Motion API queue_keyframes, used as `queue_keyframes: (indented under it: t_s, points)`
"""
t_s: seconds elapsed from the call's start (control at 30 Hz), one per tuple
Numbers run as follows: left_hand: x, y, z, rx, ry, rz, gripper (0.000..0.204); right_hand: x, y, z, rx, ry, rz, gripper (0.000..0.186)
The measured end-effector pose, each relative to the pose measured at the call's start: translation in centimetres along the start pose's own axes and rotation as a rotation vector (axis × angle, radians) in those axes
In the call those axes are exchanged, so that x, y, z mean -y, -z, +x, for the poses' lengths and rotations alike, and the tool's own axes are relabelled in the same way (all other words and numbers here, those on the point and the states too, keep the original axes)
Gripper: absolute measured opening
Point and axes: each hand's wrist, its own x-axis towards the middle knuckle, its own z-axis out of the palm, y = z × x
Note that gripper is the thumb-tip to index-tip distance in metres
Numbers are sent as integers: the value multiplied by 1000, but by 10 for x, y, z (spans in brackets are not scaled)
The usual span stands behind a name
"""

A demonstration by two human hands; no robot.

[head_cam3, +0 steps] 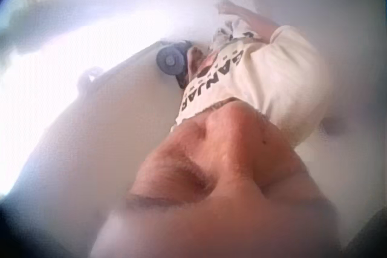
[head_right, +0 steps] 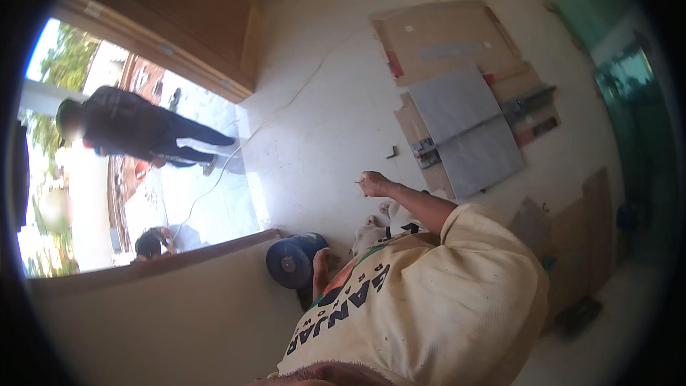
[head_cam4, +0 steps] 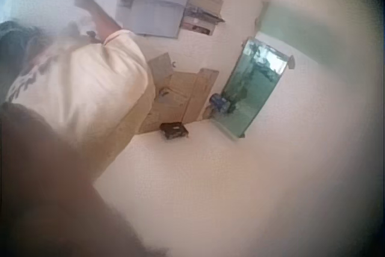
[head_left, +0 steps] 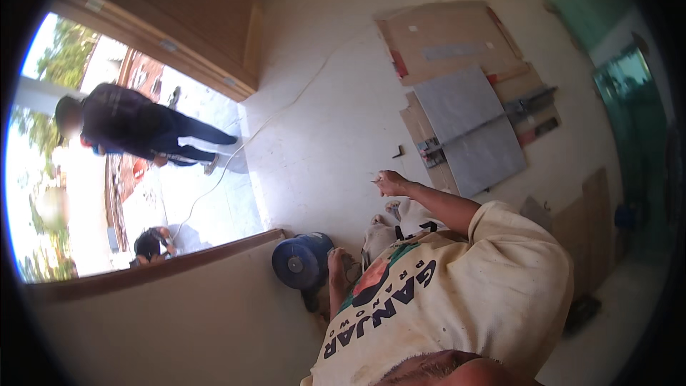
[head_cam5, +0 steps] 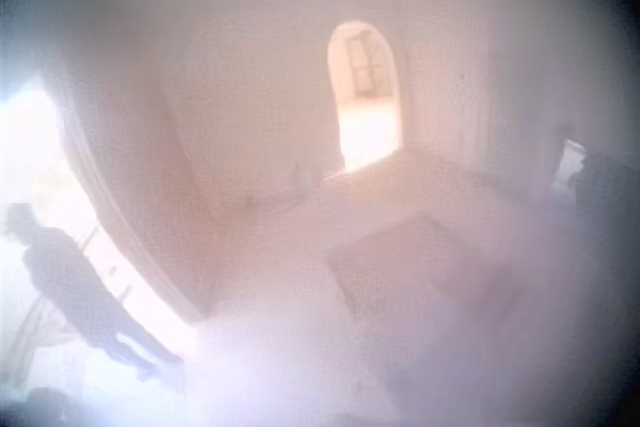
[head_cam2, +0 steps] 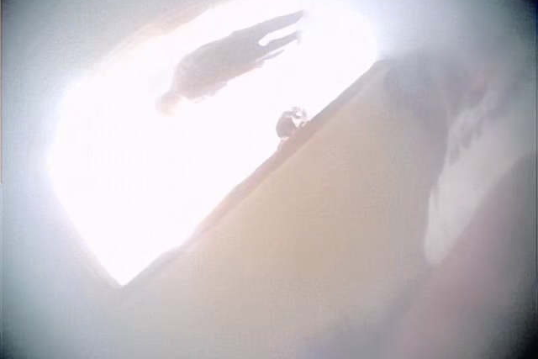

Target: The person measures and marks a large ceramic tile using a tape measure and pencil. They then use a manual tile cutter to score and snap the tile along the marked line. Finally, the person carries the cut tile to an outdoor area and places it on the floor next to other installed tiles.

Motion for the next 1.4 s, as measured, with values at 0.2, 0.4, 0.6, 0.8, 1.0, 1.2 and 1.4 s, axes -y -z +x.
queue_keyframes:
  t_s: [0.2, 0.4, 0.6, 0.8, 1.0, 1.2, 1.4]
  points:
    - [-82, -12, 61, 460, 312, 206, 32, -190, 30, -87, -224, 275, -797, 21]
    - [-82, -74, 105, 769, 331, 344, 32, -346, 22, -298, -884, -441, -463, 18]
    - [-84, -188, 54, 938, 400, 565, 36, -401, -57, -406, -690, -790, -648, 22]
    - [2, -321, -44, 1097, 445, 677, 33, -526, -165, -496, -1100, -898, 76, 21]
    - [70, -406, -113, 1149, 523, 703, 31, -562, -141, -575, -770, -942, -340, 20]
    - [146, -516, -179, 1360, 524, 767, 28, -637, -125, -632, -998, -992, -459, 25]
    - [236, -635, -202, 1251, 732, 741, 24, -652, -45, -658, -1271, -971, 345, 31]
